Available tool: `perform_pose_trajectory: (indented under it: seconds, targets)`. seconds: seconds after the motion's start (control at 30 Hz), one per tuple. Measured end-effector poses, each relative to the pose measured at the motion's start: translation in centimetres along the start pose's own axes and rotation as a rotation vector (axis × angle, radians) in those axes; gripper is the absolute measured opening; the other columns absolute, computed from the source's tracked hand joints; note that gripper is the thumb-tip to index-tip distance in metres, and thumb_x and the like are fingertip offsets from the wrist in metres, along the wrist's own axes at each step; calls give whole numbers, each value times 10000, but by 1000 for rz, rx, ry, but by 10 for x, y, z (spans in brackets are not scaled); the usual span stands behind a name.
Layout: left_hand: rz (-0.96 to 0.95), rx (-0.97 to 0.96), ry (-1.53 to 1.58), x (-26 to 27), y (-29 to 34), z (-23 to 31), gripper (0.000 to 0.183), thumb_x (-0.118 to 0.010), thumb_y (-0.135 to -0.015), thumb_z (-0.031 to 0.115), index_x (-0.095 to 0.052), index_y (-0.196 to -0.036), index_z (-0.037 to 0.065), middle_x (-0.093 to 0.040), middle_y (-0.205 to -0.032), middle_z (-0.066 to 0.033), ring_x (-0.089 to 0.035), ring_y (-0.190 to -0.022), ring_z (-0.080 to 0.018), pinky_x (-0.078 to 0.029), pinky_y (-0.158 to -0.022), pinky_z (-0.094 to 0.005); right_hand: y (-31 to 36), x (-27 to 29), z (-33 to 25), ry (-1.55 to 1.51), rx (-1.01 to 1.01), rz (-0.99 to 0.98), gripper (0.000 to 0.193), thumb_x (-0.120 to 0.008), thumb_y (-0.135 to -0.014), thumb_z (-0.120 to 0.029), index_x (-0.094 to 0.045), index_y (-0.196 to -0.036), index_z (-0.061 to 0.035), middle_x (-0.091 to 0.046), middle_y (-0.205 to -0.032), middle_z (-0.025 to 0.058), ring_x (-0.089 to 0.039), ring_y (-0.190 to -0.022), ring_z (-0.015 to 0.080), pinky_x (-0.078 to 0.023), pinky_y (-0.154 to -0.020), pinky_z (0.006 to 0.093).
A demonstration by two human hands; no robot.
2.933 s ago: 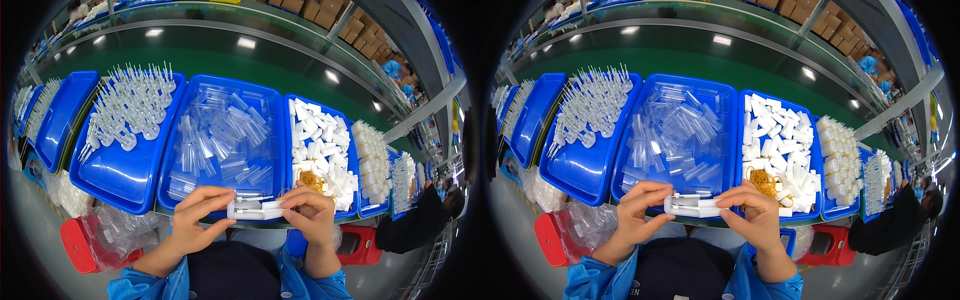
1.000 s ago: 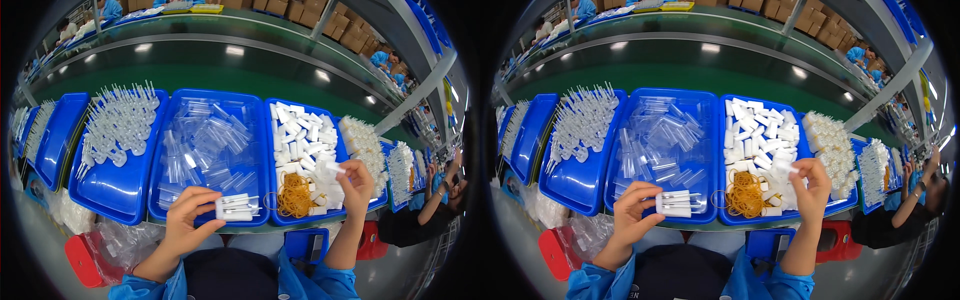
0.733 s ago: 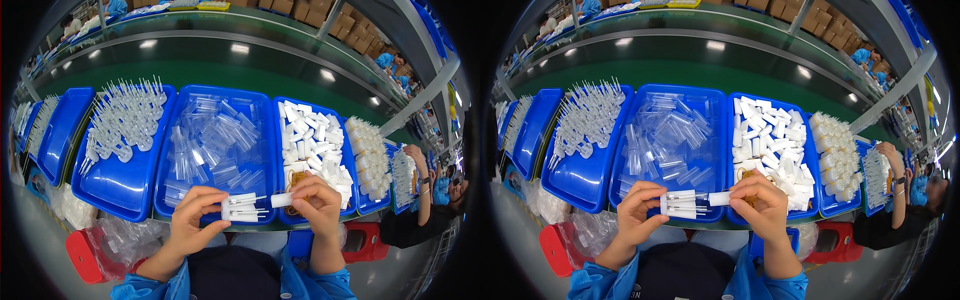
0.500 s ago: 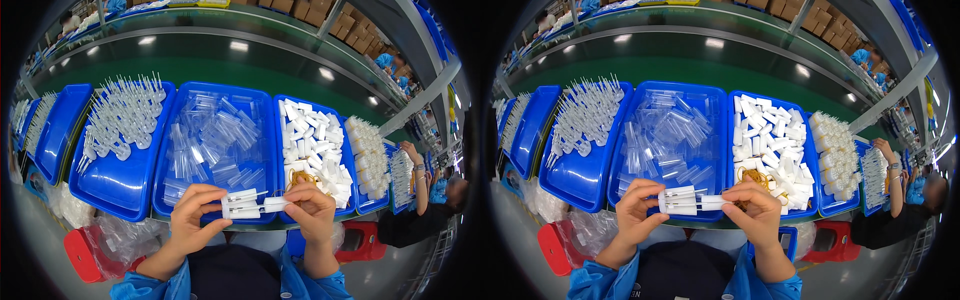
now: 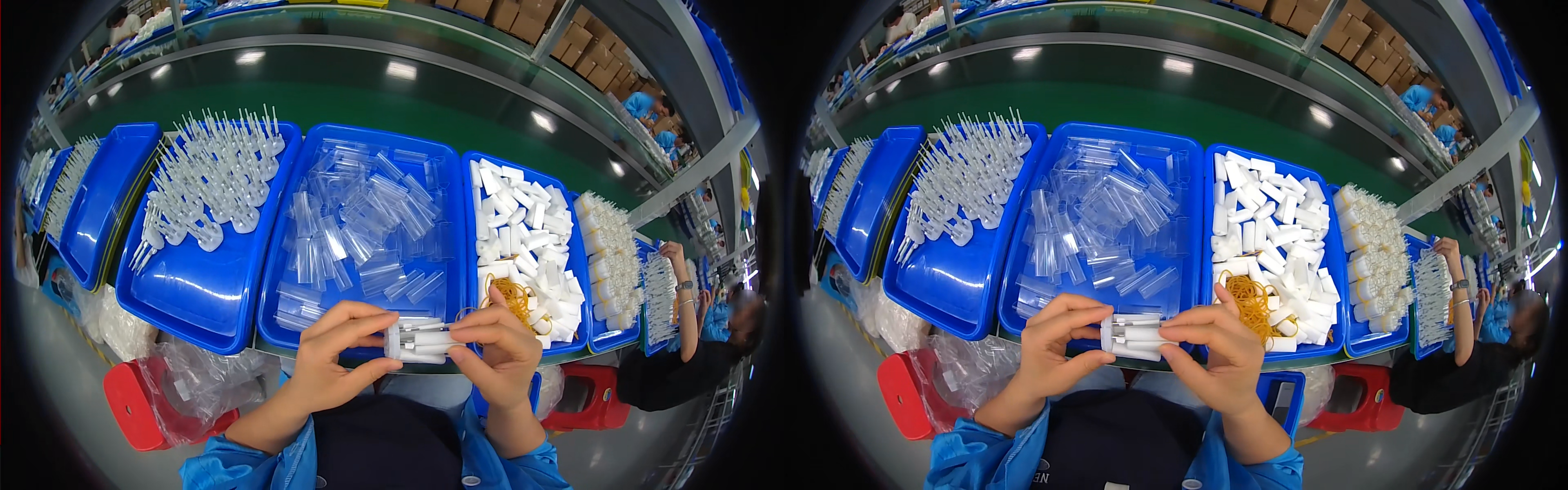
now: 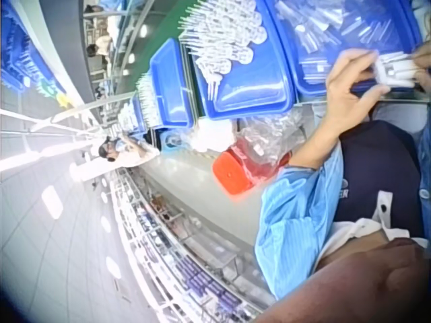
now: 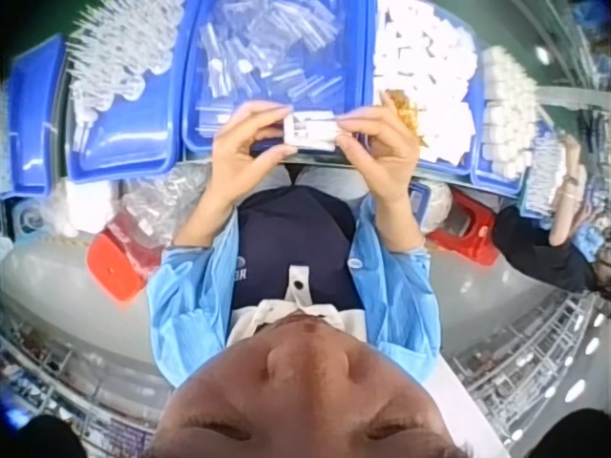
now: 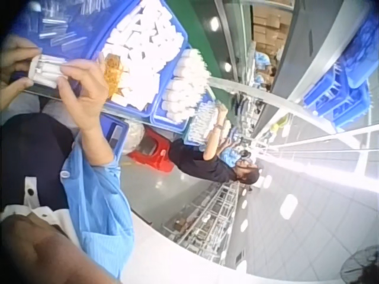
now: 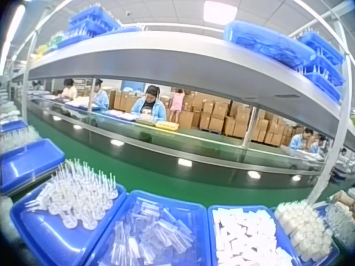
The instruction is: The person assembles medical supplies by inserting white plastic components into clear plastic tubes. They pick up the white parts and tubes from blue bins, fit them together, and place the assembled units into a tray. The process is repetitive and involves handling small components with both hands.
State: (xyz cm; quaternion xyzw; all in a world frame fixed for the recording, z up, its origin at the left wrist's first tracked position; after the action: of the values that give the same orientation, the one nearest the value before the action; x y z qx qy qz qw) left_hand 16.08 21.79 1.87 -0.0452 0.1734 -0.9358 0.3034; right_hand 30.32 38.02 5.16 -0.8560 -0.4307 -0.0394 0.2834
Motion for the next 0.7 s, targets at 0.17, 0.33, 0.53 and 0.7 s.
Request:
perform_pose_trajectory:
  seconds: [0.17,0.33,0.53,0.7]
  targets:
    - [7,-9,-48,-2,1,0,500,-822,-711,1,-650,-1180,-21,-605,-1116,-154,-650,-1005,-235,-610,-821,-335,2,-6,-3,-12,-37,-5,178,-777,-721,-20,-742,-893,-50,-712,-913,61,-671,-878,165,-215,-1123,513]
    - [48,-45,-70,-3,-1,-2,480,-830,-706,13,-658,-1152,-28,-611,-1102,-155,-654,-1004,-233,-612,-816,-329,8,-18,2,-83,-105,67,128,-738,-782,-13,-741,-907,-39,-719,-936,80,-676,-901,170,-203,-1143,511]
    - [38,-36,-47,2,2,0,466,-825,-707,-6,-641,-1131,-72,-568,-1116,-179,-635,-1019,-246,-607,-827,-334,10,-19,12,-596,-452,-74,154,-678,-854,-25,-695,-1000,19,-711,-1004,131,-673,-964,187,-162,-1181,464]
    - [54,-75,-117,-3,-2,-3,447,-821,-711,2,-659,-1125,-40,-600,-1111,-172,-655,-1018,-249,-620,-800,-331,12,-20,8,-353,-303,-64,180,-678,-858,-28,-696,-1036,-9,-721,-991,75,-687,-936,149,-161,-1185,462]
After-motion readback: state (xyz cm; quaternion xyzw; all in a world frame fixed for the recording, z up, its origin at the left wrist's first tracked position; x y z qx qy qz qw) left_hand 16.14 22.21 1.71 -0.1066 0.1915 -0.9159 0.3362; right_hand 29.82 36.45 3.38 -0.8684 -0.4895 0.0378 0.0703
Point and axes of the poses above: each hand's wrist, its own y-axis away from the middle knuckle, its own x-axis out of the back of the hand, z = x × y, the point moved 2 cm from there along -y, towards the middle knuckle
